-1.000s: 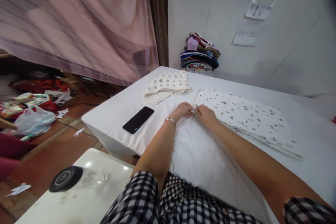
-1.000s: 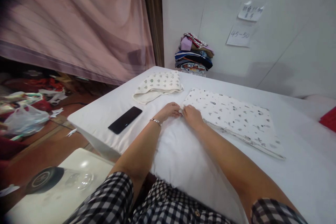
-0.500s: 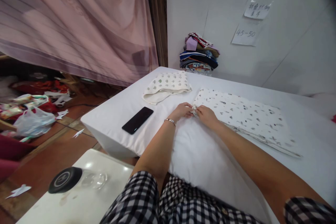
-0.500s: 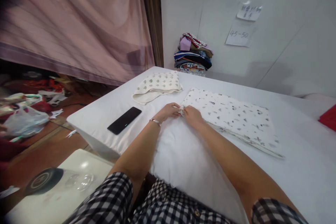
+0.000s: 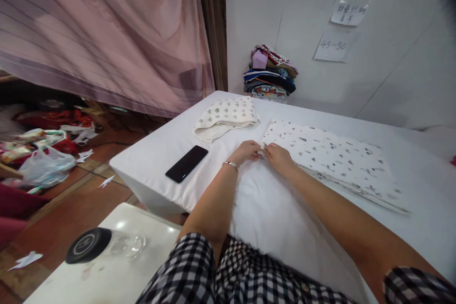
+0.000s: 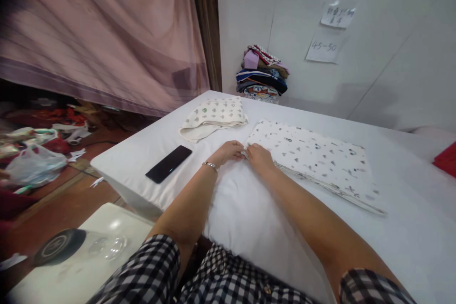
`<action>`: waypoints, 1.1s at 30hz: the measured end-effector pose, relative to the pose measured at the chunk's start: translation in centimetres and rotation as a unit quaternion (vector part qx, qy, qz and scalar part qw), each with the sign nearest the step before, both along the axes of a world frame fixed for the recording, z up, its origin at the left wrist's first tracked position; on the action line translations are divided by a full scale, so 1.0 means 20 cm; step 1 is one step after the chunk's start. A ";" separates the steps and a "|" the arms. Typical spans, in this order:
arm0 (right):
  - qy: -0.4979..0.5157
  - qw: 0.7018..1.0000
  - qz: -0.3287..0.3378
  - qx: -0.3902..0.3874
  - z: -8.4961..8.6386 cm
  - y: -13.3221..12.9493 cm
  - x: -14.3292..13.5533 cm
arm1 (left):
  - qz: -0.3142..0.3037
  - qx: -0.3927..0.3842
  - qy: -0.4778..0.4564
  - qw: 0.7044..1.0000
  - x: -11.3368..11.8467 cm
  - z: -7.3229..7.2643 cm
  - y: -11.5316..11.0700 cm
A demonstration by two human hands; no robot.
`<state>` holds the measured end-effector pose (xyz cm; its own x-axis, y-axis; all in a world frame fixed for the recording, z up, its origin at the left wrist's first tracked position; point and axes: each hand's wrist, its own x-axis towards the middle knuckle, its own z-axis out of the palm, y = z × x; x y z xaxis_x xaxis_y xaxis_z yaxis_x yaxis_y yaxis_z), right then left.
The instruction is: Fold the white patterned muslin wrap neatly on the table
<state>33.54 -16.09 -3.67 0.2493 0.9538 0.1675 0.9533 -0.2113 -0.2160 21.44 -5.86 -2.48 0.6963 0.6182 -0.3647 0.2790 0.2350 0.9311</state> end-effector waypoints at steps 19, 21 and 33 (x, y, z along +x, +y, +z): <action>0.082 0.995 -0.023 0.051 -0.01 0.01 0.01 | -0.006 -0.005 0.001 1.000 0.00 0.01 0.00; 0.047 0.998 -0.011 0.043 -0.02 0.01 -0.01 | -0.004 -0.007 0.001 1.000 0.00 0.01 0.00; 0.014 1.000 0.013 0.022 -0.04 -0.01 -0.03 | 0.017 0.012 0.033 0.999 0.02 0.01 -0.02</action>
<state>32.92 -16.30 -4.40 0.2303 0.9519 0.2021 0.9517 -0.1769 -0.2511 21.78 -6.24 -2.37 0.6493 0.6505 -0.3939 0.3316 0.2239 0.9165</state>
